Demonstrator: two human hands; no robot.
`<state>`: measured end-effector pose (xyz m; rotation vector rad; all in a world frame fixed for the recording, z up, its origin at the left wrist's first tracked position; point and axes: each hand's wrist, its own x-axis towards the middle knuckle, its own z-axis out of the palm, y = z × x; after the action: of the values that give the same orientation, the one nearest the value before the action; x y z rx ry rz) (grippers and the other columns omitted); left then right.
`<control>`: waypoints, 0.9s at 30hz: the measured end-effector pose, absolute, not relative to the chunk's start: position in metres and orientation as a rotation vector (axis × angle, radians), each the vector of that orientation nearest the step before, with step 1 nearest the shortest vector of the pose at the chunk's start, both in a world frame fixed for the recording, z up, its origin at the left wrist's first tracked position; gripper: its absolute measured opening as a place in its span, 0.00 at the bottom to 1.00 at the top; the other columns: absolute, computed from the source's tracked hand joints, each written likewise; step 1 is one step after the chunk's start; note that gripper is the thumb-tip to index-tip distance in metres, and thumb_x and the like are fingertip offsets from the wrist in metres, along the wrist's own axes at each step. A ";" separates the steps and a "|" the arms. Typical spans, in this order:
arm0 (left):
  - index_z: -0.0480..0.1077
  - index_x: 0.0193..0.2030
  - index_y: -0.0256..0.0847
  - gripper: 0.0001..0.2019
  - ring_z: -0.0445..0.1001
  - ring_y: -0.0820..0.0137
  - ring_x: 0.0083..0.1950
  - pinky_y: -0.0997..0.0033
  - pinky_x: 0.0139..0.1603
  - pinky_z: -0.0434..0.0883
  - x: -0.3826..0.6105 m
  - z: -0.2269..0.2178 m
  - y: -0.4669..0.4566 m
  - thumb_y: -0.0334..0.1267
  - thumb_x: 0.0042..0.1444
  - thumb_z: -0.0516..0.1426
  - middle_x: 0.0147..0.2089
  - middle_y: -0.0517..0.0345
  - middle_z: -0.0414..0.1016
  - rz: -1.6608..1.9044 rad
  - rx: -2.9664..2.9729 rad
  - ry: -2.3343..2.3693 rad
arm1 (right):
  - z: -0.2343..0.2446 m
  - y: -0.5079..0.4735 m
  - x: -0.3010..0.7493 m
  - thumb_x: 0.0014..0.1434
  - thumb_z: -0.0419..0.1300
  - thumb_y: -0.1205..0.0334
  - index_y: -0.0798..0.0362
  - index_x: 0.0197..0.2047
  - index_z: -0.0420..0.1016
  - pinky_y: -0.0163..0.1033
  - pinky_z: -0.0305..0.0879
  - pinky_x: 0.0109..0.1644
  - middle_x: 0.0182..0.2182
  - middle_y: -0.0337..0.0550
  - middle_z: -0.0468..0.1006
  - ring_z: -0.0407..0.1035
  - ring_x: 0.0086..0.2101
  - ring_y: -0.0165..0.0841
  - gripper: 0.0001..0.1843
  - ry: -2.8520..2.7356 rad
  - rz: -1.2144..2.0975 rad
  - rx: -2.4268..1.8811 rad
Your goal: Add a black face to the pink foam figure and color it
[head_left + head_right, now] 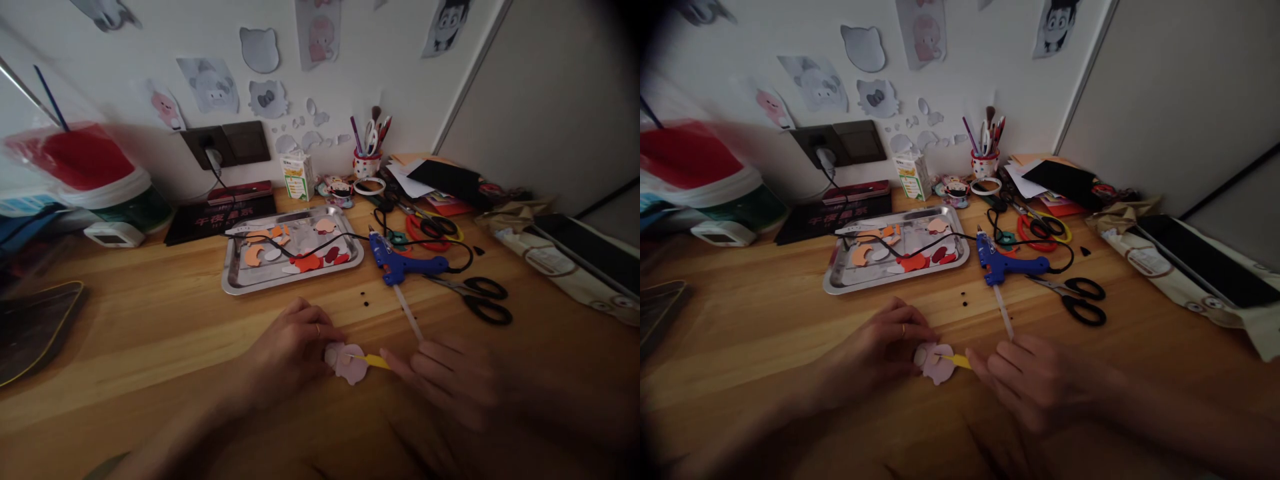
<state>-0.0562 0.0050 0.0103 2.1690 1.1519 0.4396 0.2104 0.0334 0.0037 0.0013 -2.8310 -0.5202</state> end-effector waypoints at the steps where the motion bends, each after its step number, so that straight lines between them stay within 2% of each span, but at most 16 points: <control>1: 0.71 0.45 0.45 0.13 0.63 0.64 0.44 0.62 0.44 0.65 -0.056 0.011 0.004 0.32 0.52 0.58 0.42 0.56 0.70 0.468 2.171 1.149 | 0.004 0.033 0.210 0.60 0.42 0.76 0.72 0.51 0.65 0.37 0.52 0.24 0.25 0.42 0.65 0.61 0.25 0.29 0.20 -2.827 -0.522 -0.001; 6: 0.70 0.40 0.42 0.07 0.63 0.67 0.46 0.66 0.45 0.64 -0.056 0.009 -0.003 0.31 0.56 0.54 0.44 0.56 0.70 0.542 2.210 1.059 | 0.003 0.033 0.210 0.61 0.42 0.74 0.68 0.51 0.67 0.36 0.52 0.23 0.23 0.40 0.65 0.59 0.24 0.28 0.19 -2.813 -0.534 -0.015; 10: 0.71 0.40 0.44 0.08 0.63 0.68 0.45 0.67 0.44 0.64 -0.058 0.006 -0.004 0.31 0.59 0.52 0.43 0.57 0.71 0.543 2.276 1.019 | 0.004 0.035 0.211 0.60 0.43 0.75 0.70 0.52 0.66 0.36 0.53 0.23 0.24 0.40 0.66 0.60 0.24 0.28 0.19 -2.839 -0.541 0.002; 18: 0.72 0.43 0.43 0.10 0.66 0.66 0.46 0.64 0.44 0.67 -0.058 0.013 -0.003 0.32 0.60 0.50 0.45 0.52 0.73 0.516 2.262 1.010 | 0.007 0.035 0.215 0.61 0.44 0.75 0.71 0.53 0.64 0.37 0.57 0.26 0.26 0.43 0.69 0.64 0.27 0.29 0.18 -2.855 -0.523 -0.050; 22: 0.72 0.40 0.44 0.09 0.68 0.65 0.44 0.65 0.42 0.68 -0.059 0.006 -0.002 0.32 0.59 0.52 0.42 0.52 0.73 0.579 2.289 0.981 | 0.005 0.036 0.224 0.61 0.44 0.75 0.70 0.54 0.63 0.38 0.60 0.29 0.27 0.44 0.71 0.65 0.29 0.31 0.19 -2.855 -0.474 -0.132; 27: 0.68 0.41 0.42 0.08 0.66 0.66 0.44 0.65 0.43 0.66 -0.057 0.002 -0.004 0.28 0.55 0.54 0.42 0.54 0.71 0.552 2.222 1.065 | 0.003 0.033 0.234 0.60 0.52 0.71 0.63 0.54 0.64 0.38 0.64 0.33 0.31 0.43 0.74 0.68 0.32 0.31 0.18 -2.706 -0.346 -0.481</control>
<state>-0.0572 -0.0036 0.0021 2.2222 1.0646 0.5516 0.2338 0.0335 0.0028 -0.4806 -2.7057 -0.3459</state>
